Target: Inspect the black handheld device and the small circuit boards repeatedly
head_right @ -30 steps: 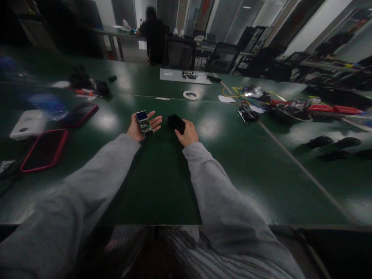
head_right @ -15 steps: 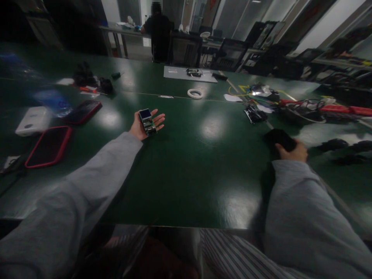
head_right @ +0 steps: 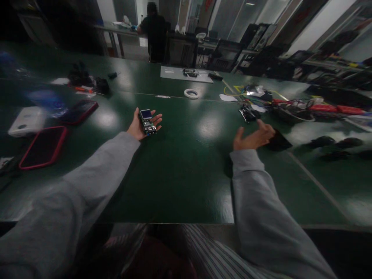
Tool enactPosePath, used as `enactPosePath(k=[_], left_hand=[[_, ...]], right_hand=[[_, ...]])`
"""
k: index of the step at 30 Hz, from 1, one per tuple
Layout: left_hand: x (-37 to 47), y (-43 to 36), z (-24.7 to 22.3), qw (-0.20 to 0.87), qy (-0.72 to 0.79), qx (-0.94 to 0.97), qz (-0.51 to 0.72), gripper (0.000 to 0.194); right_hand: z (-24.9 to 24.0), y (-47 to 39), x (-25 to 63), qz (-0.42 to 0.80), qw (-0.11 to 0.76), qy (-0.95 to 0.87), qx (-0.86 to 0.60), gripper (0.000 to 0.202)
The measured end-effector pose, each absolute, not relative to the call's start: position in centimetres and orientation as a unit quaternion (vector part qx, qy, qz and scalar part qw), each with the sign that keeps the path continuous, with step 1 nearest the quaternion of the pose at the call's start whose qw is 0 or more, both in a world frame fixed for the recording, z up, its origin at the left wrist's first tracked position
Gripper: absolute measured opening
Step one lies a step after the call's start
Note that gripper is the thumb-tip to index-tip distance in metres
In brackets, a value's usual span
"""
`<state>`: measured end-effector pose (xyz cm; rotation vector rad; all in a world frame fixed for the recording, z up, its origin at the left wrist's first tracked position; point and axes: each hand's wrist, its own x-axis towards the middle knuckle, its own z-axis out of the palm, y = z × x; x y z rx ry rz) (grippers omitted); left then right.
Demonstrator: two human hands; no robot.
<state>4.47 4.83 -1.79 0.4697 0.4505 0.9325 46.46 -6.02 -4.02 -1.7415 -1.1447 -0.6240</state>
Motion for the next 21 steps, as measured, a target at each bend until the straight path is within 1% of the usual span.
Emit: enactPosePath(k=[2,4,6,8,10,14,18,21], left_hand=[[4.5,4.8,-1.8,0.842,0.216,0.221,0.442,0.078],[4.6,4.8,-1.8,0.840,0.219,0.219,0.446,0.079],[4.7,4.7,-1.8,0.835,0.223,0.220,0.452,0.080],[4.9,4.5,-1.9,0.831,0.226,0.225,0.455,0.082],[5.0,4.2,-1.8,0.828,0.228,0.229,0.458,0.083],[4.9,3.5,-1.2,0.820,0.244,0.234,0.462,0.082],[4.9,2.9,-0.7,0.826,0.263,0.241,0.436,0.081],[5.4,2.7,-0.4,0.841,0.238,0.244,0.419,0.080]], right_hand=[[-3.9,-5.2,38.6,-0.270,0.450,-0.570,-0.633,0.059],[-3.6,-5.0,30.6,-0.246,0.429,-0.693,-0.524,0.047],[-3.1,-5.2,23.9,-0.188,0.334,-0.814,-0.437,0.038],[-2.6,-5.2,19.5,-0.161,0.270,-0.861,-0.401,0.035],[-2.3,-4.9,17.6,-0.133,0.244,-0.866,-0.416,0.038],[-2.8,-3.4,18.2,-0.069,0.259,-0.845,-0.463,0.047],[-3.8,-2.3,19.6,-0.027,0.321,-0.802,-0.503,0.057],[-4.3,-1.8,20.0,-0.002,0.364,-0.775,-0.517,0.064]])
